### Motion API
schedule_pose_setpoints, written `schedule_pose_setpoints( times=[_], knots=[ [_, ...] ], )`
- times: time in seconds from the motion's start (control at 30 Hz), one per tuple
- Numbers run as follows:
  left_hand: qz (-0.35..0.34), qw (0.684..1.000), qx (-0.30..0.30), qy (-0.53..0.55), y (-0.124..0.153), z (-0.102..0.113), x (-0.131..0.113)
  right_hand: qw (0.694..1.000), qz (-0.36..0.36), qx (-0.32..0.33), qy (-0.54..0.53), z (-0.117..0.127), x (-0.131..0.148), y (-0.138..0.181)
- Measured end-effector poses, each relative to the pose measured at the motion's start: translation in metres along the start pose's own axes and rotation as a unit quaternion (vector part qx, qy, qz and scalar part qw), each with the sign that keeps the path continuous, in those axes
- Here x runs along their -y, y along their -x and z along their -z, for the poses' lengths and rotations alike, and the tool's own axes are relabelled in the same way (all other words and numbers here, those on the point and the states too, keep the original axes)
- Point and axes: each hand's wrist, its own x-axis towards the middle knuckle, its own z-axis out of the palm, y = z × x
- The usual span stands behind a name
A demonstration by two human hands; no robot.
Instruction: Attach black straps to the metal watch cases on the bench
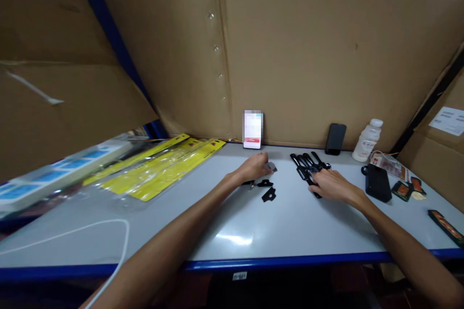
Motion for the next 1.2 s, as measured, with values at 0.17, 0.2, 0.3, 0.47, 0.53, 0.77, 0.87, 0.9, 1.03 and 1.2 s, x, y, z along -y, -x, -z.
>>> schedule_pose_setpoints(
  times=[0.17,0.2,0.3,0.47,0.53,0.77,0.87,0.9,1.03,1.2],
  knots=[
    [-0.018,0.981,-0.058,0.183,-0.002,0.003,-0.014,1.000,0.006,0.000,0.001,-0.001,0.001,-0.001],
    [-0.028,0.973,-0.064,0.220,-0.001,0.004,-0.019,1.000,0.011,0.001,-0.003,-0.002,0.001,-0.002],
    [-0.065,0.944,-0.059,0.319,0.004,0.003,-0.036,0.999,0.035,-0.003,-0.020,-0.003,0.001,-0.002],
    [-0.102,0.935,-0.034,0.338,0.010,-0.014,-0.054,0.997,0.069,-0.005,-0.034,0.002,0.007,0.002],
    [-0.101,0.948,-0.033,0.299,0.011,-0.021,-0.057,0.997,0.074,0.005,-0.033,0.004,0.009,0.004],
    [-0.105,0.957,-0.075,0.259,0.012,-0.026,-0.064,0.995,0.091,0.008,-0.031,0.008,0.010,0.006],
    [-0.099,0.958,-0.075,0.257,0.011,-0.025,-0.063,0.994,0.103,0.010,-0.036,0.011,0.012,0.008],
    [-0.099,0.960,-0.068,0.253,0.011,-0.025,-0.063,0.994,0.106,0.011,-0.038,0.012,0.012,0.009],
    [-0.109,0.966,-0.012,0.234,0.009,-0.025,-0.059,0.993,0.110,0.007,-0.047,0.014,0.011,0.010],
    [-0.133,0.973,-0.006,0.187,0.011,-0.027,-0.060,0.992,0.108,0.013,-0.065,0.011,0.007,0.009]
  ],
)
